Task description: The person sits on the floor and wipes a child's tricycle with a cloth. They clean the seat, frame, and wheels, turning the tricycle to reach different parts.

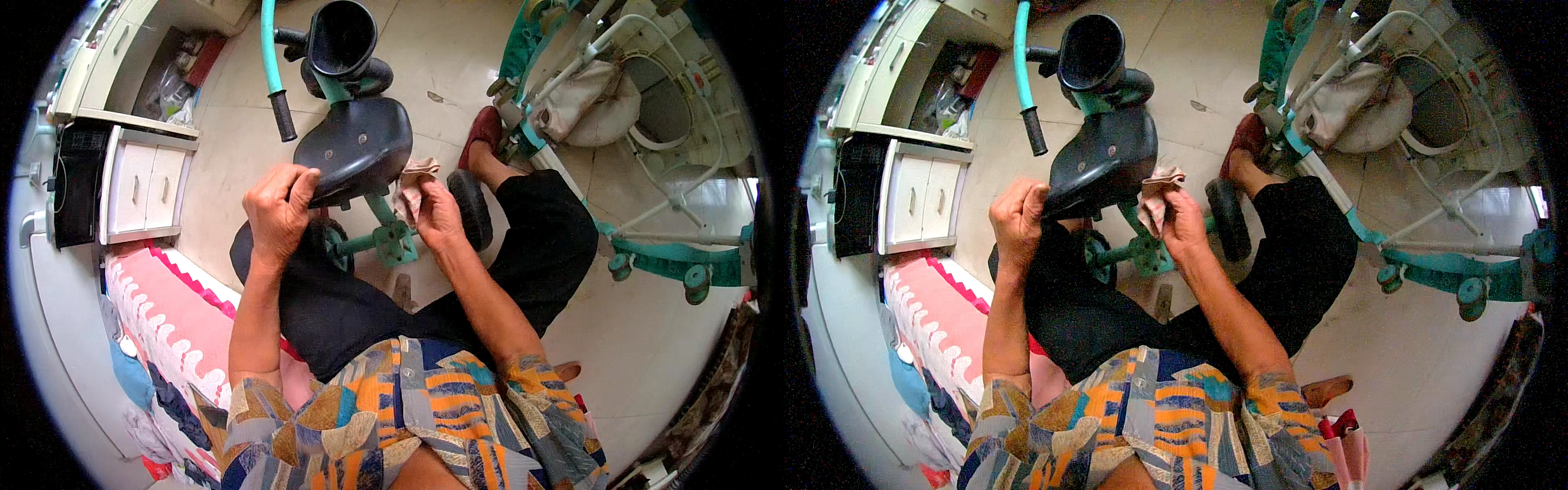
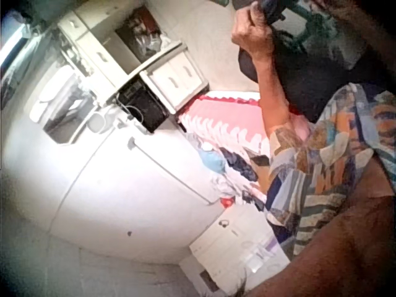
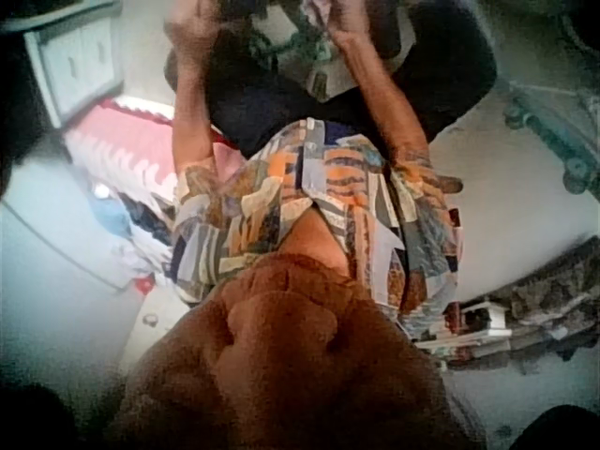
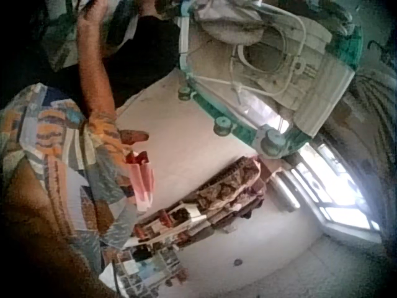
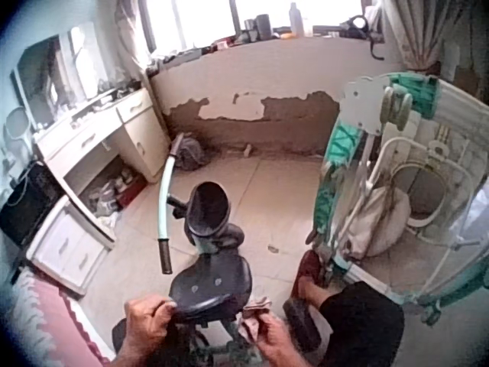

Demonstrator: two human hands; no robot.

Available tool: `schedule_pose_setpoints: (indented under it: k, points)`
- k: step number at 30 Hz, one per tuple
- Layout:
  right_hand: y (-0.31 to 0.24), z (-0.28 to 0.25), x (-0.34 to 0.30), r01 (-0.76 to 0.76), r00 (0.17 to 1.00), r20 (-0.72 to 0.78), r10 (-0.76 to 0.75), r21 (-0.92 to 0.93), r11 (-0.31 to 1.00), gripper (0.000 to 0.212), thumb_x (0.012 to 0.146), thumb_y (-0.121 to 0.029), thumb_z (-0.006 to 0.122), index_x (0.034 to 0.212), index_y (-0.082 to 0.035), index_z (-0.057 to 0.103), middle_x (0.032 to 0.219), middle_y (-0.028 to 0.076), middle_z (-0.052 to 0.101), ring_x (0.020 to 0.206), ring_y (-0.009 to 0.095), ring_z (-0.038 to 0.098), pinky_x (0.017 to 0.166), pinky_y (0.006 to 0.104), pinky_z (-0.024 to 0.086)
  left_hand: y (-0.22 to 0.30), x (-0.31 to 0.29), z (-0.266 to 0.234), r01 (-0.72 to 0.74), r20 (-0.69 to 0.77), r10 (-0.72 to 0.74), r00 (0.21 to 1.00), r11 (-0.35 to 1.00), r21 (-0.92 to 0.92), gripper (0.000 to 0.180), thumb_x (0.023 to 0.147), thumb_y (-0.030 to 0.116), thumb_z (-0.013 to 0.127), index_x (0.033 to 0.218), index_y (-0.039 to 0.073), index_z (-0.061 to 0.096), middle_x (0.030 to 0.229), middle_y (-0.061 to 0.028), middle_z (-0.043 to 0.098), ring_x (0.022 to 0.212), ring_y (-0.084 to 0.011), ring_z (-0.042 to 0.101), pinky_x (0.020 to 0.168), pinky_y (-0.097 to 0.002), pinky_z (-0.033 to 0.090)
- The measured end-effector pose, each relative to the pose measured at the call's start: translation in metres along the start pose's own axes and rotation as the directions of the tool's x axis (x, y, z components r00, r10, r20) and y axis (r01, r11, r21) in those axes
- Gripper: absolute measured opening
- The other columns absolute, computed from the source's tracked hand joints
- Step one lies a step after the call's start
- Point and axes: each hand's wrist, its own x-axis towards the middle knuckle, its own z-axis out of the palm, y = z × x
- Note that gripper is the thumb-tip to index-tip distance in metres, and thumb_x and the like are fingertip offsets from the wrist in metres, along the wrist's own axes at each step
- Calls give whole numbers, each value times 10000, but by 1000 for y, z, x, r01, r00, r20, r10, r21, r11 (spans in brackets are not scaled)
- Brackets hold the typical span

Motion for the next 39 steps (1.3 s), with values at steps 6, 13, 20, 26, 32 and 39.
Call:
schedule_pose_setpoints:
  k: [6, 13, 20, 26, 32, 39]
  points:
    - [2, -7, 40, 34, 999, 31, -32, -72, 997, 155, 933, -107, 528, 1062, -61, 601, 976, 61, 663, 849, 187, 651, 743, 348, 557, -2, -1, 9, -72, -117, 81, 990, 994, 81, 323, 918, 251, 635, 685, 36, 579, 613, -100, 529, 536, -289, 536, 502, -366, 394]
    - [-13, -13, 86, -5, 1000, 14, 6, -70, 998, 136, 969, -207, 525, 995, -113, 620, 904, 21, 673, 753, 143, 640, 620, 301, 517, -5, 0, 6, -147, -124, 161, 979, 982, 118, 301, 881, 207, 645, 648, 44, 547, 577, -96, 477, 503, -287, 493, 485, -369, 366]
    - [-31, 12, 135, -118, 991, -81, 109, -122, 985, 166, 957, -213, 559, 987, -91, 667, 896, 23, 693, 756, 128, 654, 668, 301, 550, -7, 1, 7, -173, -127, 181, 975, 982, 76, 258, 830, 180, 664, 645, 46, 546, 566, -80, 451, 482, -261, 463, 473, -352, 347]
    - [-22, 46, 122, -185, 983, -41, 180, -222, 957, 305, 971, -300, 555, 1083, -34, 655, 995, 94, 699, 831, 190, 681, 702, 341, 583, -9, -3, 6, -178, -132, 194, 972, 976, 127, 236, 802, 169, 680, 652, 51, 542, 562, -72, 432, 481, -245, 457, 469, -348, 338]
    - [11, -18, 98, -208, 978, -81, 193, -257, 944, 234, 945, -246, 547, 980, -40, 652, 938, 105, 677, 806, 240, 628, 720, 372, 531, -7, 0, 10, -174, -171, 202, 964, 971, 165, 262, 807, 154, 672, 624, 59, 509, 562, -71, 438, 486, -256, 470, 471, -352, 345]
    - [16, 0, 44, -96, 982, -183, 41, -301, 949, 207, 929, -235, 550, 985, -55, 637, 841, 38, 621, 706, 154, 547, 603, 266, 432, -5, -2, 12, -138, -202, 183, 962, 966, 220, 290, 844, 169, 651, 618, 69, 498, 558, -88, 447, 485, -286, 478, 473, -371, 365]
